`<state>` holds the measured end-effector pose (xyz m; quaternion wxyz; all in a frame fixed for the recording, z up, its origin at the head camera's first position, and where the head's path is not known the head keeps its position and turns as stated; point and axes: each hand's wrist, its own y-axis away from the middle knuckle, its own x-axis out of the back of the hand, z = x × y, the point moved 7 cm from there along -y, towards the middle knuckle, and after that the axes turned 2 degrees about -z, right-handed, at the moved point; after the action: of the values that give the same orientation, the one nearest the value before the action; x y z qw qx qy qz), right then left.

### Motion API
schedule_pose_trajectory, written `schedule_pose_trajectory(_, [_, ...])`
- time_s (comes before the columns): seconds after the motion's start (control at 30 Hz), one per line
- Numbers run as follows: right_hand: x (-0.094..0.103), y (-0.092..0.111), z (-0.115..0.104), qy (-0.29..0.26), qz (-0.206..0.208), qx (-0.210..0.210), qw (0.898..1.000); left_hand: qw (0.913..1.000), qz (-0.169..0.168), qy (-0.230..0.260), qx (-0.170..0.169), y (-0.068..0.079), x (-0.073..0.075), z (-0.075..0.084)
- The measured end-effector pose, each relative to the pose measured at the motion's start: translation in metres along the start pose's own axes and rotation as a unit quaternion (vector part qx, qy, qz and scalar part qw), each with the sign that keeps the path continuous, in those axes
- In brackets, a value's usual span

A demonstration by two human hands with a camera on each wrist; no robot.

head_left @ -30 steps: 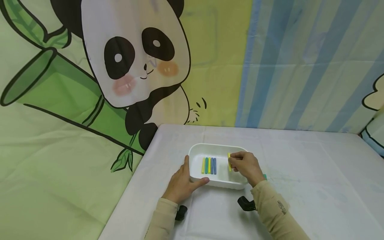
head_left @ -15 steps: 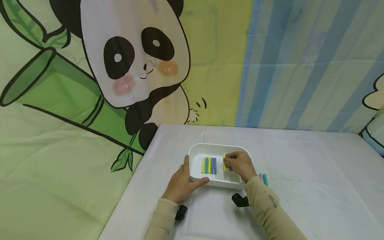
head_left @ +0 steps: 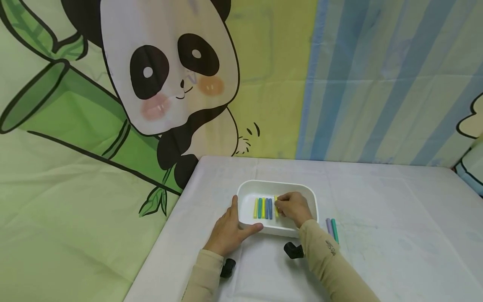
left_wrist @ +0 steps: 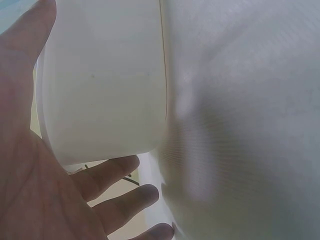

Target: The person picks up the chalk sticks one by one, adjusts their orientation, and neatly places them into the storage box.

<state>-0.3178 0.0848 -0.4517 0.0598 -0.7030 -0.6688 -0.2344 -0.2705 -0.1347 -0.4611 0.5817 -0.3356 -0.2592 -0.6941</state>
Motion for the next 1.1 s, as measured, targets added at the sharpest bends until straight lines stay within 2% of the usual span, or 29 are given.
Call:
schedule_pose_trajectory(0.23, [-0.005, -0.004, 0.001, 0.029, 0.007, -0.019, 0.999, 1.0000, 0.000, -0.004, -0.008, 0.000, 0.000, 0.000])
schedule_pose_trajectory(0.7, [-0.011, -0.014, 0.007, 0.083, 0.012, -0.024, 0.996, 0.9999, -0.001, -0.006, -0.014, 0.000, 0.001, 0.000])
schedule_pose_trajectory(1.1, [-0.009, -0.012, 0.007, 0.070, 0.007, -0.029, 0.997, 0.9999, -0.003, -0.005, -0.008, 0.002, 0.003, 0.002])
